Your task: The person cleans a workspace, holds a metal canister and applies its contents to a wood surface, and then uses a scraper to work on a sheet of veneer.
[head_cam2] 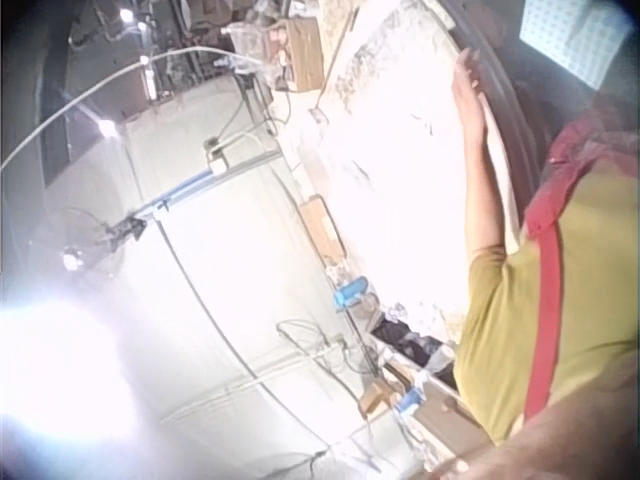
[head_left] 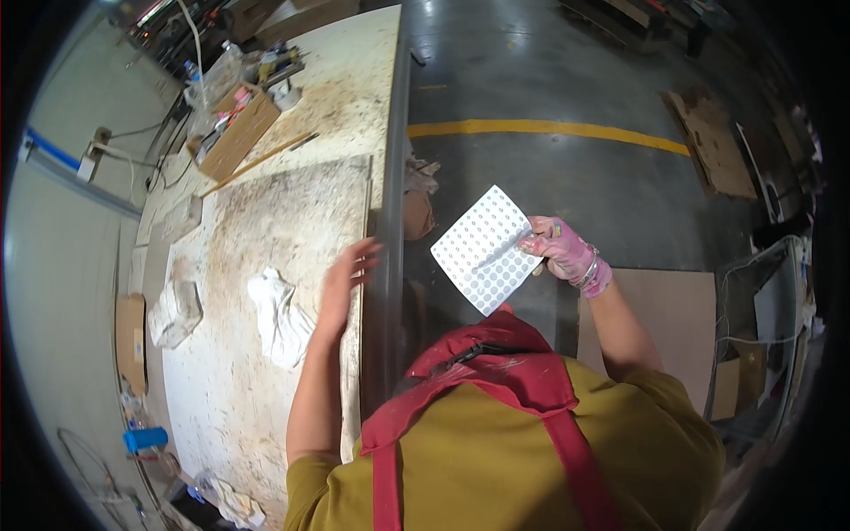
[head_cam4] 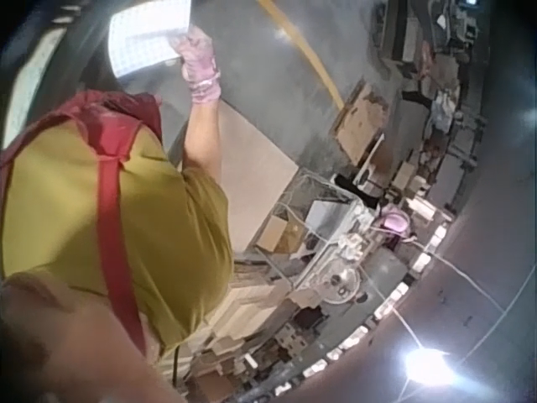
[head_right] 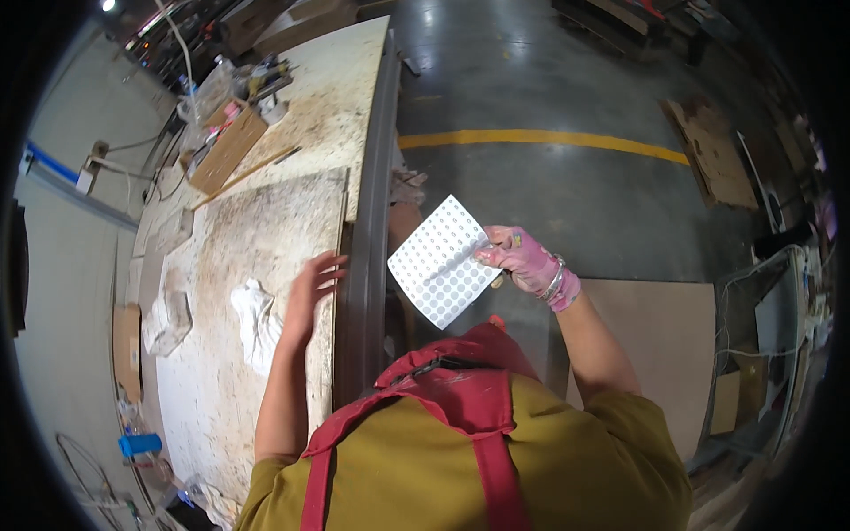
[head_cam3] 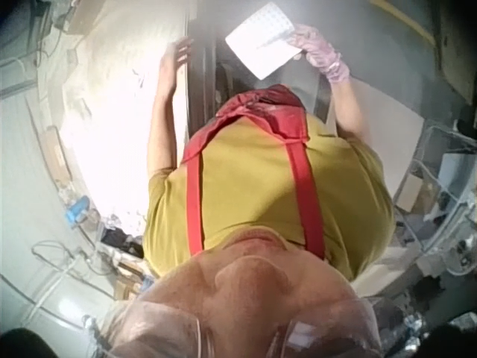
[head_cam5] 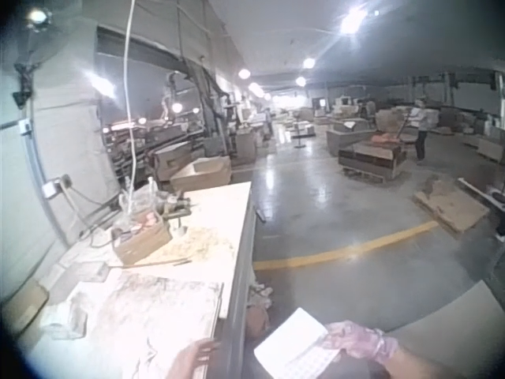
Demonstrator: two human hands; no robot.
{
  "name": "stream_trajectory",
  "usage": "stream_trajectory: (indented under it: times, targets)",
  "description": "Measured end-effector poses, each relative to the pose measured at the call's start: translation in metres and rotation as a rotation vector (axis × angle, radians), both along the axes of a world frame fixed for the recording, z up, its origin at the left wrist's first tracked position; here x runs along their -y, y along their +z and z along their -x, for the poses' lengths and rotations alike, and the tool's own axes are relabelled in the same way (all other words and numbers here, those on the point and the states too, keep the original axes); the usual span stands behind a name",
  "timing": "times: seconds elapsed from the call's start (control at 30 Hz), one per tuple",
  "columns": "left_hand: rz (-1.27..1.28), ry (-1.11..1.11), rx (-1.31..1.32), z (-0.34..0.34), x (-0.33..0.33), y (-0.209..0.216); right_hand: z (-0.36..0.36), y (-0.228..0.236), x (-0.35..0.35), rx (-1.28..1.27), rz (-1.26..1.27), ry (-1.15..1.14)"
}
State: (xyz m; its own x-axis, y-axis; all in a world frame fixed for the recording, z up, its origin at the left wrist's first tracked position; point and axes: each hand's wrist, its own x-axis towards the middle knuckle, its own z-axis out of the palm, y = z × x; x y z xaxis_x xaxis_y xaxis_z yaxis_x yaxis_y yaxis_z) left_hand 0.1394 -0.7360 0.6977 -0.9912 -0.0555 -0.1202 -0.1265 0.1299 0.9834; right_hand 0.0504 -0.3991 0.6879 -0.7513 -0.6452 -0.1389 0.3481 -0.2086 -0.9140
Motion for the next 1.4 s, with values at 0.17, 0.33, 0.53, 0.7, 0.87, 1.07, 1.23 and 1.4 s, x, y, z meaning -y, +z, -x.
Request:
stream_trajectory:
  times: [0.17, 0.33, 0.53, 0.7, 0.87, 1.07, 1.23, 1.4]
  targets:
    - [-0.773, -0.107, 0.439, 0.015, -0.051, 0.003, -0.003, 0.008, 0.021, -0.064, -0.111, 0.158]
    - [-0.576, 0.024, 0.125, 0.014, -0.059, -0.004, -0.008, -0.001, 0.025, -0.078, -0.121, 0.121]
    - [0.006, 0.060, -0.134, 0.008, -0.062, -0.003, -0.012, -0.002, 0.033, -0.135, -0.268, 0.064]
    - [0.501, 0.050, -0.335, -0.001, -0.065, 0.001, -0.015, -0.018, 0.036, -0.239, -0.394, 0.036]
    - [0.432, 0.096, -0.264, -0.017, -0.061, 0.004, -0.019, -0.014, 0.040, -0.273, -0.428, 0.038]
    - [0.691, 0.097, -0.547, -0.026, -0.057, 0.001, -0.024, -0.017, 0.042, -0.533, -0.548, -0.030]
    - [0.575, 0.143, -0.459, -0.031, -0.051, -0.008, -0.025, -0.011, 0.050, -0.710, -0.675, -0.061]
    - [0.133, 0.047, 0.004, -0.037, -0.051, -0.013, -0.026, -0.017, 0.040, -0.673, -0.655, -0.051]
